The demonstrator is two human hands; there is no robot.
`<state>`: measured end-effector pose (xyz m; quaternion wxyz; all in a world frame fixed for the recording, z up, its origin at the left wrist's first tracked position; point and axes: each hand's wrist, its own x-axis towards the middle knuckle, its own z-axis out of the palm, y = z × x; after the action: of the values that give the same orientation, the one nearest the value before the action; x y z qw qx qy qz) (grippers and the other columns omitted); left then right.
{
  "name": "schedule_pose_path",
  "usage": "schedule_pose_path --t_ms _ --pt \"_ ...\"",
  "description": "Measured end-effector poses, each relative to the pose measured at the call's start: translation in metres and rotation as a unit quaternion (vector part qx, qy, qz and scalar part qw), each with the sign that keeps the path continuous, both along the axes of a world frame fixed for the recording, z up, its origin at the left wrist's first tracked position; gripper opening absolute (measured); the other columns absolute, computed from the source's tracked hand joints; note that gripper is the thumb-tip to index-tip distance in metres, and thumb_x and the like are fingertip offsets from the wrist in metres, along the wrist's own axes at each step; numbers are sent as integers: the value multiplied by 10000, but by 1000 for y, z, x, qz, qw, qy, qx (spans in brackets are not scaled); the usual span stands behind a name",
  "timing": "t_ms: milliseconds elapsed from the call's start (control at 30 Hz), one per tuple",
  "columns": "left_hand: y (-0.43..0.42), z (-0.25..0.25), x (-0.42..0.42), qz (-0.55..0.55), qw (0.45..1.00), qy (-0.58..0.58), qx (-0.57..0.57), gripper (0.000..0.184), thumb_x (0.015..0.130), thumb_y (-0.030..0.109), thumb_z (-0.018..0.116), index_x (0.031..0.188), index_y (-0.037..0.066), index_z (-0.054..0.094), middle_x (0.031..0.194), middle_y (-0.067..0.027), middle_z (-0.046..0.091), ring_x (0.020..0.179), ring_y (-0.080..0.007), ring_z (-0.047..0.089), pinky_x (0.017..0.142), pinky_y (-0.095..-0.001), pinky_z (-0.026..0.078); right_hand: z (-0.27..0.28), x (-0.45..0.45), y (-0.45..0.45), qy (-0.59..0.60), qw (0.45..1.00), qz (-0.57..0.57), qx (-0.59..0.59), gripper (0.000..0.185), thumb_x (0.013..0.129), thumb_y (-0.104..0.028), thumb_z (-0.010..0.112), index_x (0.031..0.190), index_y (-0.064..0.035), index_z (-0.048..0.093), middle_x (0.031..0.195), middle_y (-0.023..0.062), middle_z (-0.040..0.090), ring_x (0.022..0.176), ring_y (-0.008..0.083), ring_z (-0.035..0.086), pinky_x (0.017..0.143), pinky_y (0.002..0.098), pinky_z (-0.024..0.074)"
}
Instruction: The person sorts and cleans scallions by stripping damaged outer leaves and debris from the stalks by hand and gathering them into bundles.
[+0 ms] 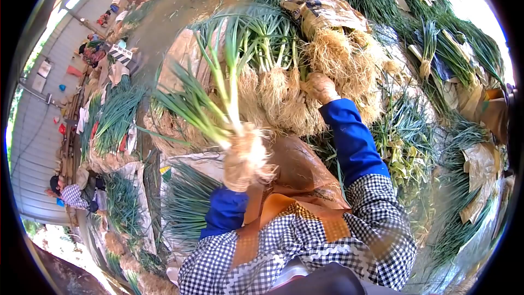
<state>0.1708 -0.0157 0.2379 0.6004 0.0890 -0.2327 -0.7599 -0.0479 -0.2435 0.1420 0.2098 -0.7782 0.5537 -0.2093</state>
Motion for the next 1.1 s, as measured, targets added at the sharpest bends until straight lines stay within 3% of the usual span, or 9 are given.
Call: schedule_pose_path --t_ms 200,333,467,633,767,900,967,1067,1100 --pt "12 -72 -57 -9 977 5 214 452 852 78 548 1277 34 400 1058 -102 563 931 -223 588 856 -365 495 14 -31 81 -149 977 21 150 271 840 -255 546 899 -4 626 728 125 599 655 196 590 578 319 499" --pt "27 -157 -57 -155 958 83 228 234 882 33 485 1114 25 516 966 -61 579 898 -181 582 819 -333 496 35 -32 174 -263 937 22 227 283 816 -218 589 973 11 643 724 106 654 627 136 599 573 284 494" --pt "30 -149 -84 -101 963 -47 244 217 874 43 501 1086 6 531 971 -85 587 907 -204 591 827 -330 502 5 -15 177 -55 988 -75 -120 240 783 -292 611 644 -99 575 521 124 542 498 307 572 478 379 471" --pt "28 -166 -93 -54 946 -91 307 243 888 82 494 1111 -5 536 1043 -111 590 949 -226 587 854 -347 495 17 -19 189 235 958 29 -164 249 778 -272 585 556 -164 554 439 20 517 367 190 516 346 327 372" --pt "27 -143 -94 -94 934 -23 343 260 891 113 499 1119 -6 537 1057 -112 592 966 -213 583 865 -355 485 -1 -48 231 1 934 123 -336 288 749 -282 588 495 -191 488 410 -20 456 379 148 487 365 327 351" --pt "21 -160 -71 -123 951 72 273 364 849 96 554 1194 -1 488 1139 -138 557 1067 -234 527 933 -367 427 15 -132 265 354 913 -64 -192 287 774 -287 581 542 -146 486 478 38 519 396 151 503 380 333 370" --pt "22 -133 -73 -95 966 45 236 348 843 35 542 1185 -2 490 1098 -100 570 977 -171 558 840 -276 467 -46 -209 252 316 919 -237 5 281 810 -344 555 625 -134 573 549 71 576 444 178 554 413 347 416" --pt "27 -120 -73 -59 971 -54 225 333 845 107 562 1151 -8 496 1024 -109 577 915 -203 560 780 -294 480 -65 -206 231 324 930 -6 174 275 851 -368 524 894 -133 659 683 135 618 640 259 623 514 362 476" --pt "29 -109 -72 -46 968 -99 225 301 844 107 561 1116 -10 507 961 -100 583 867 -191 566 731 -284 488 -16 -155 216 147 957 -90 235 242 874 -301 500 977 -118 620 784 140 630 714 278 622 578 366 488"
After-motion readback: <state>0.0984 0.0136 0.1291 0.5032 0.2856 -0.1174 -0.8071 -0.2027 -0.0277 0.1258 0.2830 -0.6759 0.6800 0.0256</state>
